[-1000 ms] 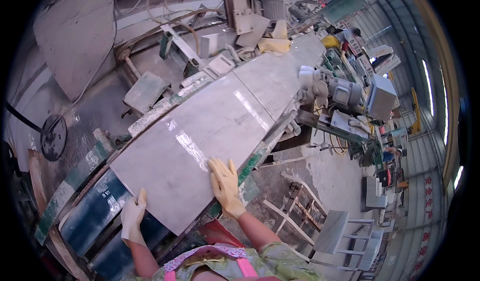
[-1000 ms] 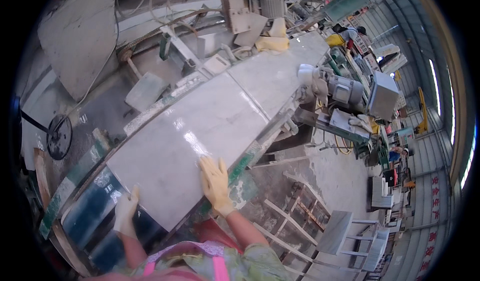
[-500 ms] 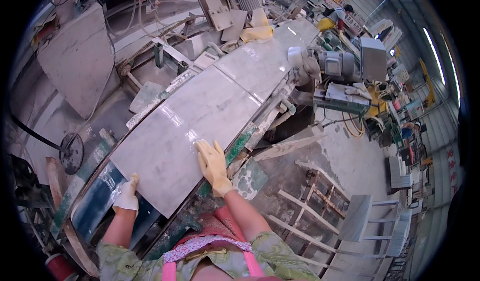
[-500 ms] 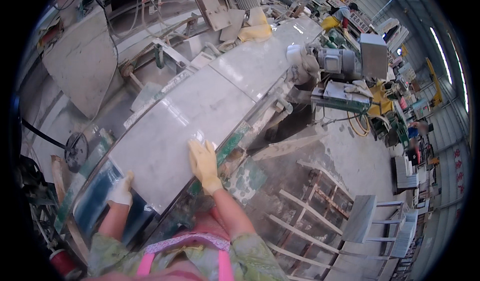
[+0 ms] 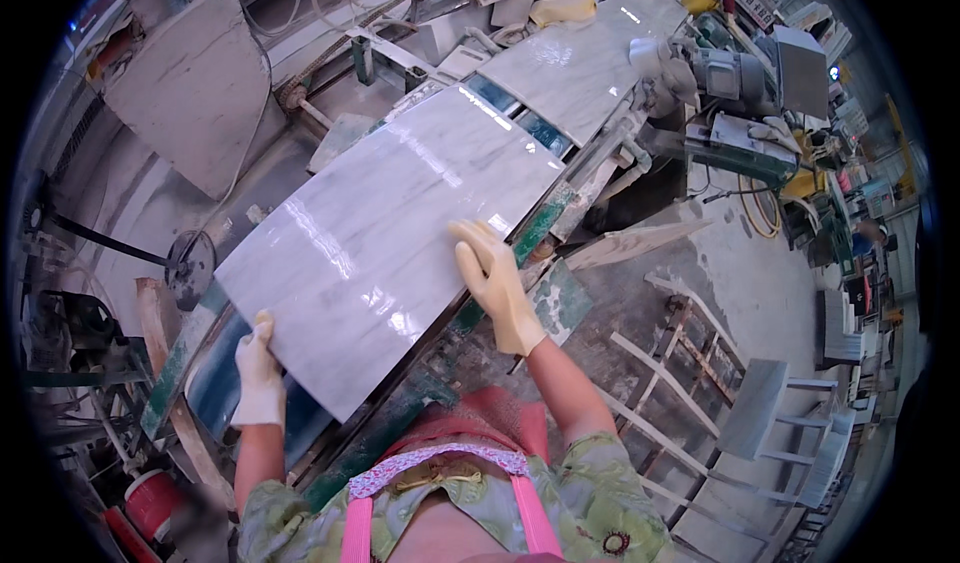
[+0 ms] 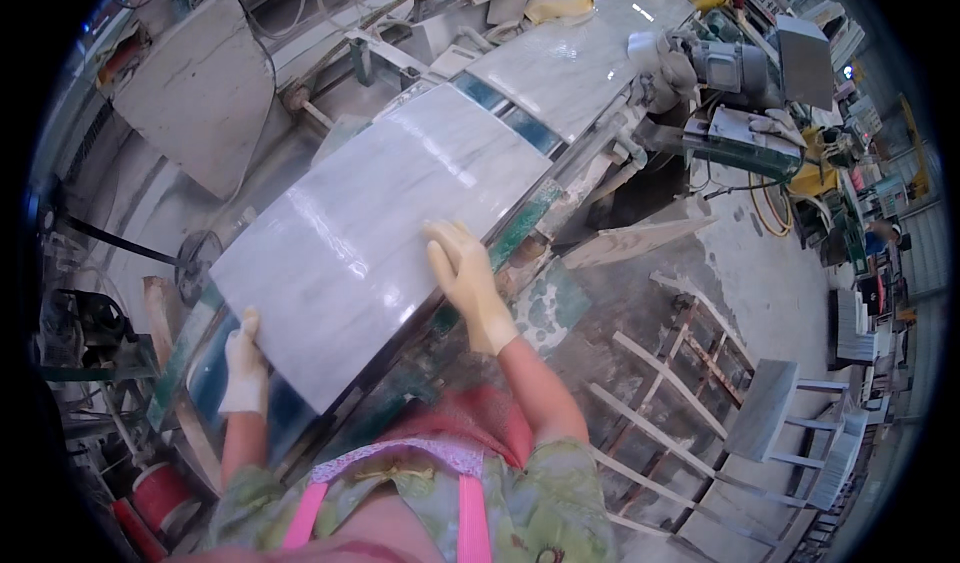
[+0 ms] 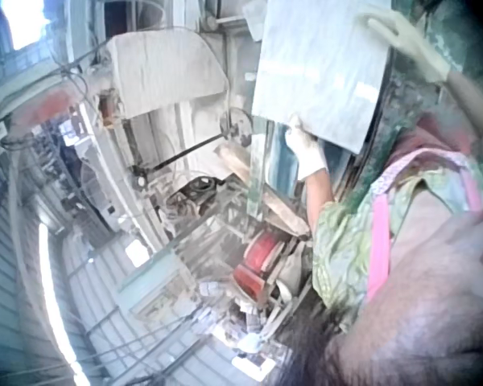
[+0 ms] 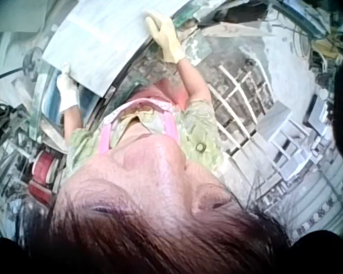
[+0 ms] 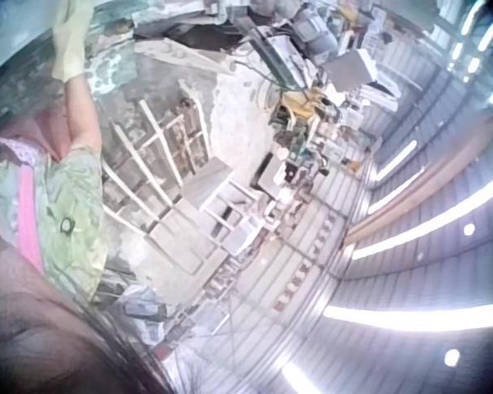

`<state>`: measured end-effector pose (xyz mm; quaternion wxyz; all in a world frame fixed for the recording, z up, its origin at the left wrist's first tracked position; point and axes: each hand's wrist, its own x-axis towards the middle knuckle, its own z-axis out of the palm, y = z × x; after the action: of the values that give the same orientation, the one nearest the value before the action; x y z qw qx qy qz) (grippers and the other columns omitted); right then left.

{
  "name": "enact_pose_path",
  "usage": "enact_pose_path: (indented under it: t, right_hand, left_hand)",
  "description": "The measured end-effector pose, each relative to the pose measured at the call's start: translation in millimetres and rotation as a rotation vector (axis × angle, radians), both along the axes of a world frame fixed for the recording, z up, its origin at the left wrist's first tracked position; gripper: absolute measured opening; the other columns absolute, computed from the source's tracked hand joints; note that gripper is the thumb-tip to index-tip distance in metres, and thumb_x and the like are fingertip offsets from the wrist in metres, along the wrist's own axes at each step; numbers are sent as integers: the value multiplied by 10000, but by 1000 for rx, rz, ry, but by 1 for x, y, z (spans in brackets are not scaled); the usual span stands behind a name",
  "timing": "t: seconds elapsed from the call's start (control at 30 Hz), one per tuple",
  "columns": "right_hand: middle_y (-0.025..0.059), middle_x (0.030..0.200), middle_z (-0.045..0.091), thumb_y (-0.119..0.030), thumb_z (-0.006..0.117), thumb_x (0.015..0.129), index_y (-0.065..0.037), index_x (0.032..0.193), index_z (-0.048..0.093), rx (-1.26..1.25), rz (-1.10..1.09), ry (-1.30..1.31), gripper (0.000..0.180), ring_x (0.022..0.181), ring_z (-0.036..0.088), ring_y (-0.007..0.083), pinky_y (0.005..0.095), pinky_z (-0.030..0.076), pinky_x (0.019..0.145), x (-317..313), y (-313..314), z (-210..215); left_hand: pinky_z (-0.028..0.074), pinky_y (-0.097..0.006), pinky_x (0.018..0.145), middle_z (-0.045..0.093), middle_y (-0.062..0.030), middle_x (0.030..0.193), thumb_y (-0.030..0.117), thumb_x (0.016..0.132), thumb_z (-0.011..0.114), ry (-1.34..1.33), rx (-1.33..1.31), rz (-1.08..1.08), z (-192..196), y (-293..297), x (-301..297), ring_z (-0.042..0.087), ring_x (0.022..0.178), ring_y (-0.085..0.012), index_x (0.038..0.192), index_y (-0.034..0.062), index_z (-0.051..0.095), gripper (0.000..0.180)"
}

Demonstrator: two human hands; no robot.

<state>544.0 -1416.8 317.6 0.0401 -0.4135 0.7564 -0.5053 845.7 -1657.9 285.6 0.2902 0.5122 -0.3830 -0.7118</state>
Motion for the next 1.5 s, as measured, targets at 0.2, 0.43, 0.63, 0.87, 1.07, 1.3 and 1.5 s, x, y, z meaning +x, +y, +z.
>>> enact_pose_path:
  t: [0.2, 0.43, 0.63, 0.87, 1.07, 1.3, 1.5]
  right_hand:
    - [255, 1193, 655, -226, 550, 948, 12, 1217, 641, 96, -175, 79, 371, 1138, 602, 418, 432, 464, 1005, -43, -34, -35]
    - [253, 1148, 656, -314, 554, 891, -26, 1318, 555, 501, -219, 41, 516, 1085, 627, 398, 484, 499, 933, -73, -97, -52]
    - [241, 1133, 668, -371, 526, 918, -42, 1221, 613, 689, -60, -139, 456, 1056, 643, 415, 484, 505, 916, -72, -123, -53]
    - [277, 1264, 621, -490, 455, 916, 1, 1198, 664, 590, -123, -592, 603, 1197, 600, 403, 440, 456, 1013, -87, -102, -32]
    - [230, 1236, 658, -557, 448, 915, 12, 1230, 654, 441, -284, -762, 682, 1191, 613, 337, 388, 447, 1003, -119, 37, -25]
    - [269, 1433, 467, -53, 588, 776, -45, 1502, 337, -74, -570, -396, 768, 1346, 437, 418, 415, 367, 1111, -122, 316, -86]
    - [183, 1412, 519, -178, 562, 891, -26, 1463, 423, -820, -1041, -808, 608, 1287, 478, 316, 421, 341, 1114, 0, 562, -55]
  left_hand:
    - [558, -516, 909, 624, -107, 1224, 241, 979, 615, -149, 55, 36, 36, -32, 111, 640, 1080, -305, 1323, 40, 526, 408]
    - [519, -478, 959, 551, -101, 1352, 395, 1012, 512, -385, 70, 62, -1, -82, 216, 586, 1173, -310, 1403, 91, 481, 496]
    - [485, -450, 997, 526, -100, 1394, 460, 1005, 494, -453, 63, 49, 11, -92, 228, 562, 1206, -306, 1429, 80, 462, 570]
    - [445, -418, 1043, 497, -100, 1442, 535, 995, 473, -437, 33, 36, 20, -71, 219, 535, 1246, -302, 1459, 68, 439, 659]
    - [410, -390, 1081, 471, -99, 1484, 600, 987, 455, -308, -85, -74, 43, -55, 158, 512, 1280, -299, 1485, 57, 420, 737]
    - [326, -387, 1147, 432, -122, 1520, 591, 1008, 436, 1, -353, -502, 123, 21, -49, 441, 1357, -272, 1496, 29, 397, 745]
    - [476, -371, 1000, 606, -122, 1300, 246, 1009, 538, -99, -904, -902, 107, 152, -252, 574, 1184, -236, 1368, 21, 533, 423]
